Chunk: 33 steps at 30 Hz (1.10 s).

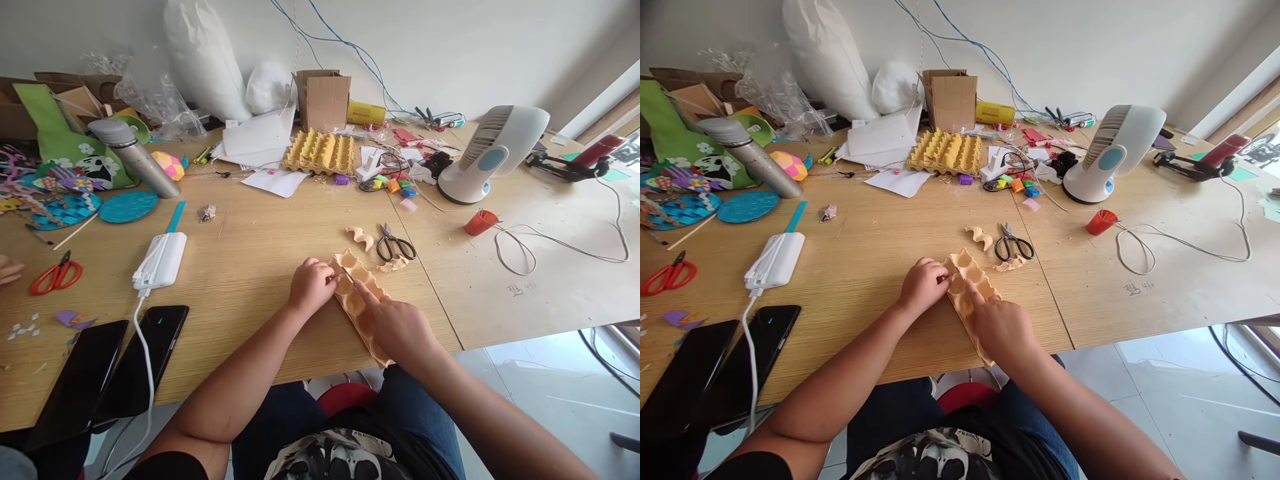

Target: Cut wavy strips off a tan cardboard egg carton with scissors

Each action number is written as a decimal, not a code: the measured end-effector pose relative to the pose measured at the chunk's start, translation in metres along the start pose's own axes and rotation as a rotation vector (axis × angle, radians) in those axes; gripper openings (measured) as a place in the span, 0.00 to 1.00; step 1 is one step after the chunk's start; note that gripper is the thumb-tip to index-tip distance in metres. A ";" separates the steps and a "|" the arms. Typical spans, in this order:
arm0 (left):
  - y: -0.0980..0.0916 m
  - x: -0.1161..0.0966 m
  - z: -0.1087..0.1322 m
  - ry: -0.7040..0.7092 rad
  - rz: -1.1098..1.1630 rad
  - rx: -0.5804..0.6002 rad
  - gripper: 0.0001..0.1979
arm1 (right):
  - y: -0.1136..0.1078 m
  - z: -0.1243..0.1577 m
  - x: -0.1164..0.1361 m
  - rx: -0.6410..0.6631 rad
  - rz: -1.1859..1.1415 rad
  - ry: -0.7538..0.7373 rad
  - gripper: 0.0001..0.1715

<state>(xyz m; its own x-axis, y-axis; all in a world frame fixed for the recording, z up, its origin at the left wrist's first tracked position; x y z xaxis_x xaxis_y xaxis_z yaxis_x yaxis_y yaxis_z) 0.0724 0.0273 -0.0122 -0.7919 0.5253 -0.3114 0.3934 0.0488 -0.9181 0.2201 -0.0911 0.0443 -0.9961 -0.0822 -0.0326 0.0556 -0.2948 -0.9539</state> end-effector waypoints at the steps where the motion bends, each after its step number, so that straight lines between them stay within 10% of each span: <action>1: 0.000 0.000 0.000 -0.001 -0.002 -0.001 0.13 | 0.000 0.000 0.001 0.000 0.002 0.001 0.45; 13: -0.002 -0.004 0.002 0.009 -0.052 -0.026 0.15 | -0.025 -0.022 0.019 0.002 -0.104 0.031 0.38; 22: -0.003 -0.002 0.002 0.009 -0.061 -0.063 0.12 | -0.039 -0.023 -0.041 -0.242 -0.715 0.020 0.24; 27: -0.006 -0.003 0.004 0.044 -0.045 -0.119 0.10 | -0.043 -0.066 -0.046 -0.347 -0.967 0.052 0.15; 33: -0.007 -0.003 0.003 0.062 -0.090 -0.129 0.08 | -0.033 -0.121 -0.026 -0.183 -0.723 0.022 0.13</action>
<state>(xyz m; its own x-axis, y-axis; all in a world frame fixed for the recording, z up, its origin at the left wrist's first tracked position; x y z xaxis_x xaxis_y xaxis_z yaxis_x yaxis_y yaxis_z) 0.0706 0.0231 -0.0059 -0.7979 0.5653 -0.2095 0.3818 0.2049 -0.9013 0.2356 0.0358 0.0405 -0.7809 0.0914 0.6179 -0.6246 -0.1047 -0.7739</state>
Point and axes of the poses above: each hand's wrist, its own z-axis away from the middle knuckle, its own y-axis out of the palm, x = y × z, the point moved 4 cm from there along -z, towards the middle knuckle, and after that the axes turned 10 degrees about -z, right-handed, at the moved point
